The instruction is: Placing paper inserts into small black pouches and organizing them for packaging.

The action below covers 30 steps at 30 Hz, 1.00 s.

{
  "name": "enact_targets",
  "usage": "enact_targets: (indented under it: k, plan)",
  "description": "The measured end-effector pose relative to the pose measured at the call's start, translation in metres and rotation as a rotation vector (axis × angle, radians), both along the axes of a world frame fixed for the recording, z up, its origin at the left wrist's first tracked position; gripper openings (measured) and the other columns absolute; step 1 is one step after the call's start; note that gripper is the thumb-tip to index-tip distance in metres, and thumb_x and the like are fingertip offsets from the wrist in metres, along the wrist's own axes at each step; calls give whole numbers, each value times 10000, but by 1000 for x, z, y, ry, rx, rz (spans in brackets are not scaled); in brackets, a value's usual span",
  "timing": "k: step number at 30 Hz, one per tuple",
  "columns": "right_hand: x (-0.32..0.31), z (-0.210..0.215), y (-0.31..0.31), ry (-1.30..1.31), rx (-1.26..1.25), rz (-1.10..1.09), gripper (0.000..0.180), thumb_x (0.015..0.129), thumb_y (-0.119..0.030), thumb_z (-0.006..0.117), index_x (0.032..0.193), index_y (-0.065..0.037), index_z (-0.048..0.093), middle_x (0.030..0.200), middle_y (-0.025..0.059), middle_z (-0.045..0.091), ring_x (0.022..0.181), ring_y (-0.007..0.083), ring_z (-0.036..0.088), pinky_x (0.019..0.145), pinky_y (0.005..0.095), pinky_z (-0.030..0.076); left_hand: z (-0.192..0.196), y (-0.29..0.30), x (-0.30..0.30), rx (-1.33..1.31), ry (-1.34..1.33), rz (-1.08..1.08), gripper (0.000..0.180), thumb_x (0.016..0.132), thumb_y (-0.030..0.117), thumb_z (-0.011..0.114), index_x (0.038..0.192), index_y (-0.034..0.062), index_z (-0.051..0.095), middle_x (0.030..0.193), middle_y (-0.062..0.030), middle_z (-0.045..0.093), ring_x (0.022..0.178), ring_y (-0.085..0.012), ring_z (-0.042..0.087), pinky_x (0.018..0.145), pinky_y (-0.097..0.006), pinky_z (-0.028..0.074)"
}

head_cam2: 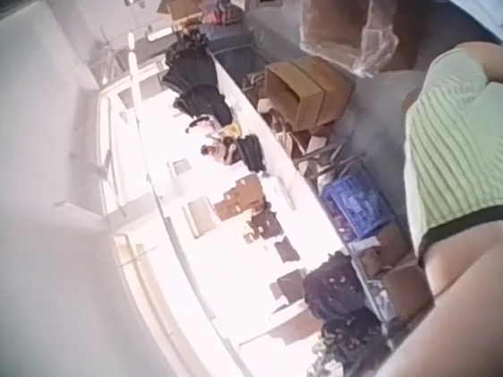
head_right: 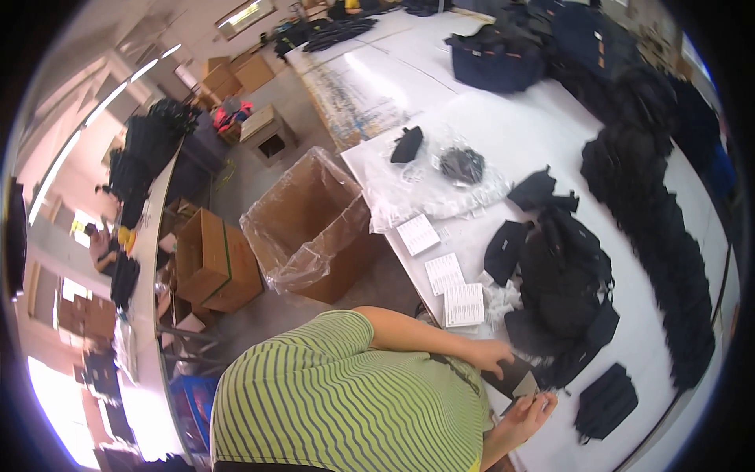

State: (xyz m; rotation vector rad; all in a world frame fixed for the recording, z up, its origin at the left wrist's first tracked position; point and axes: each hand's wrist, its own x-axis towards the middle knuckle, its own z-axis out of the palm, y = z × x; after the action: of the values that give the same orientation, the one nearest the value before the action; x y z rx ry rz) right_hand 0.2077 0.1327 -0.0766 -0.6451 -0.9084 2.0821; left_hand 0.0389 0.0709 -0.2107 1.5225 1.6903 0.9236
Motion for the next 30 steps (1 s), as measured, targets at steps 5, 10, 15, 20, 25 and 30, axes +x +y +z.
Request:
enact_targets:
  k: [5, 10, 15, 20, 25, 30]
  plan:
    - [15, -17, 30, -131, 188, -21, 194, 965, -152, 482, 1120, -38, 463, 805, 13, 456, 684, 69, 429, 604, 183, 353, 24, -2, -5, 79, -67, 155, 465, 640, 342, 769, 911, -12, 635, 795, -211, 593, 800, -381, 580, 699, -427, 458]
    - [-10, 11, 25, -653, 948, -103, 130, 869, -16, 529, 986, 34, 552, 962, 144, 518, 746, 270, 509, 678, 403, 428, 68, -16, -9, 259, -261, 273, 434, 620, 238, 781, 682, -55, 467, 539, -141, 447, 510, -223, 437, 506, -371, 343]
    - [-39, 4, 21, -452, 697, 39, 223, 955, -128, 474, 1153, -25, 463, 964, 74, 498, 868, 147, 494, 760, 263, 410, 79, -28, -11, 337, -359, 416, 405, 622, 201, 788, 651, -33, 459, 494, -78, 419, 477, -132, 368, 469, -334, 299]
    - [-54, 8, -14, -544, 932, 92, 473, 866, -210, 644, 1241, -26, 422, 1143, 117, 474, 1071, 235, 457, 936, 348, 377, 62, -38, -11, 426, -160, 648, 404, 624, 275, 766, 684, -35, 514, 551, -134, 501, 508, -220, 470, 500, -381, 360]
    - [-59, -6, -28, -616, 802, 156, 464, 825, -218, 695, 1173, -17, 464, 1101, 117, 513, 1003, 214, 492, 897, 319, 392, 69, -44, -1, 371, -302, 650, 442, 672, 289, 736, 908, -38, 556, 790, -149, 603, 725, -207, 559, 669, -341, 440]
    - [-57, 6, -21, -595, 978, 268, 372, 820, -39, 565, 1187, 17, 535, 1087, 152, 574, 1006, 258, 554, 901, 354, 418, 80, -43, -10, 131, -411, 634, 384, 752, 272, 719, 901, -30, 534, 781, -103, 589, 740, -137, 532, 680, -316, 436]
